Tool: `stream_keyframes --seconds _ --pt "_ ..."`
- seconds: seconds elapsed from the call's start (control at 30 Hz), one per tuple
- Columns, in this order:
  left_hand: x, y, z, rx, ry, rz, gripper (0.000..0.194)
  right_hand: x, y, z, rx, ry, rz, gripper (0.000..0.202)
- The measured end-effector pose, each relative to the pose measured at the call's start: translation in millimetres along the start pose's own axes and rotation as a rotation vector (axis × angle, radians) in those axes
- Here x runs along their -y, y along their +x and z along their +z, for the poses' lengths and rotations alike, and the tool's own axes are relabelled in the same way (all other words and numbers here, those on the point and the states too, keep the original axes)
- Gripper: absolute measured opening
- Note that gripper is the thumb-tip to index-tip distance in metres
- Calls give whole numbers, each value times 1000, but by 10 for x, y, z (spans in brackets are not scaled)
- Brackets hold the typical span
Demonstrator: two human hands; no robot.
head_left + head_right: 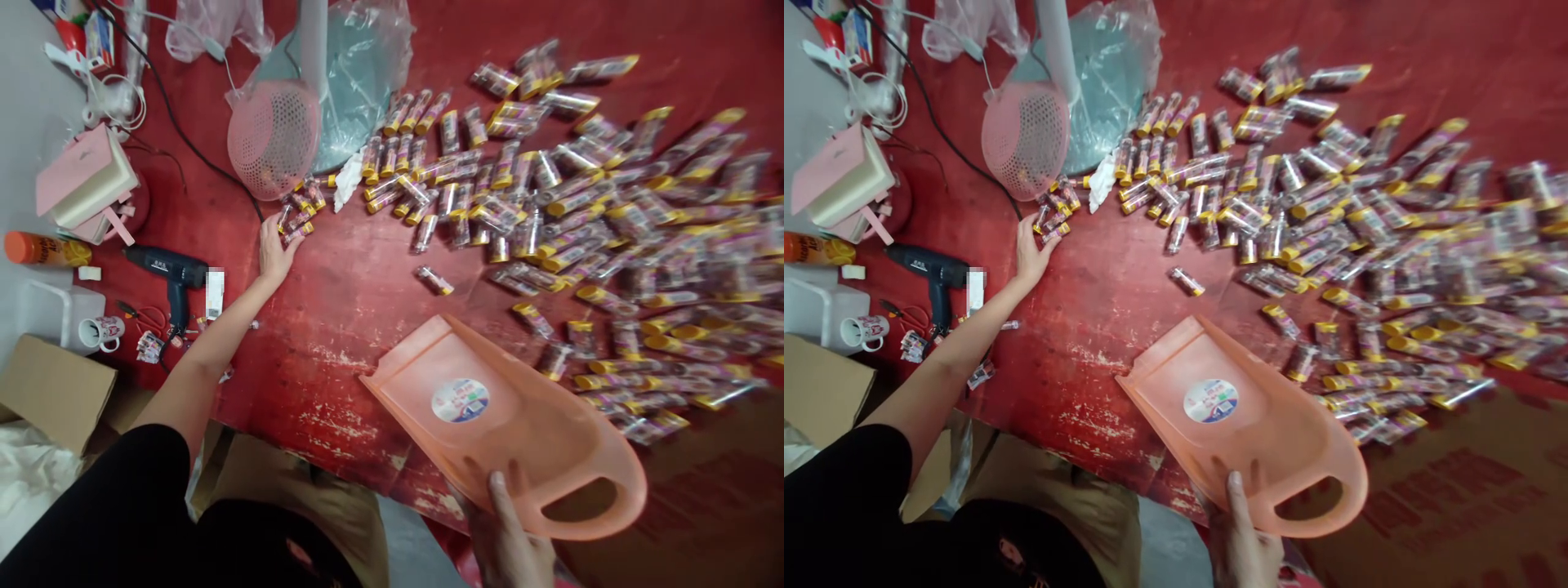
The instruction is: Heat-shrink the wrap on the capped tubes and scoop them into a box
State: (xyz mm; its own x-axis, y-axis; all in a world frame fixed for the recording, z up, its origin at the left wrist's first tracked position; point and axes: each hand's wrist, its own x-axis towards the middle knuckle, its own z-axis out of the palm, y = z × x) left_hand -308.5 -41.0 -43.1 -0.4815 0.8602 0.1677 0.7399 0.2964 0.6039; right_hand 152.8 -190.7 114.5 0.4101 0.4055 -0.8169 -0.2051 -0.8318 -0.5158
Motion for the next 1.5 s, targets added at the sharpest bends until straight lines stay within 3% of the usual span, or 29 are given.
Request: stream_keyframes --seconds 0.13,0.37,0.5,0.6,0.7,0.8,0.97,1.13,1.23,1.33,1.43,1.5 --pt "-21 -2 -35 -33 53 -2 58 -10 15 -40 15 18 22 103" --pt "-95 -107 -262 39 62 9 44 -65 58 -90 53 21 28 101" --pt "-146 -143 -310 181 195 39 47 -116 101 -127 61 23 77 100" --pt "-139 -178 -327 162 181 11 43 -137 113 -155 63 31 84 101" --pt "-145 -308 -404 122 97 -46 35 -152 107 -176 59 35 80 99" --pt "-252 -491 -452 221 131 -74 36 -181 108 -177 58 36 79 98" --pt "-559 -634 -251 364 358 -31 54 -212 117 -140 76 33 74 97" --pt "-658 -519 22 517 263 31 31 -191 89 -110 107 31 61 96" --pt "-558 -208 99 378 124 57 35 -214 119 -83 107 34 60 91" --pt "-350 287 66 75 46 38 40 -306 200 -125 110 60 71 87" --pt "-80 791 -88 -223 16 -1 52 -380 222 -266 203 -65 319 78" --pt "90 1050 -217 -321 4 4 59 -315 164 -275 368 -318 493 68"
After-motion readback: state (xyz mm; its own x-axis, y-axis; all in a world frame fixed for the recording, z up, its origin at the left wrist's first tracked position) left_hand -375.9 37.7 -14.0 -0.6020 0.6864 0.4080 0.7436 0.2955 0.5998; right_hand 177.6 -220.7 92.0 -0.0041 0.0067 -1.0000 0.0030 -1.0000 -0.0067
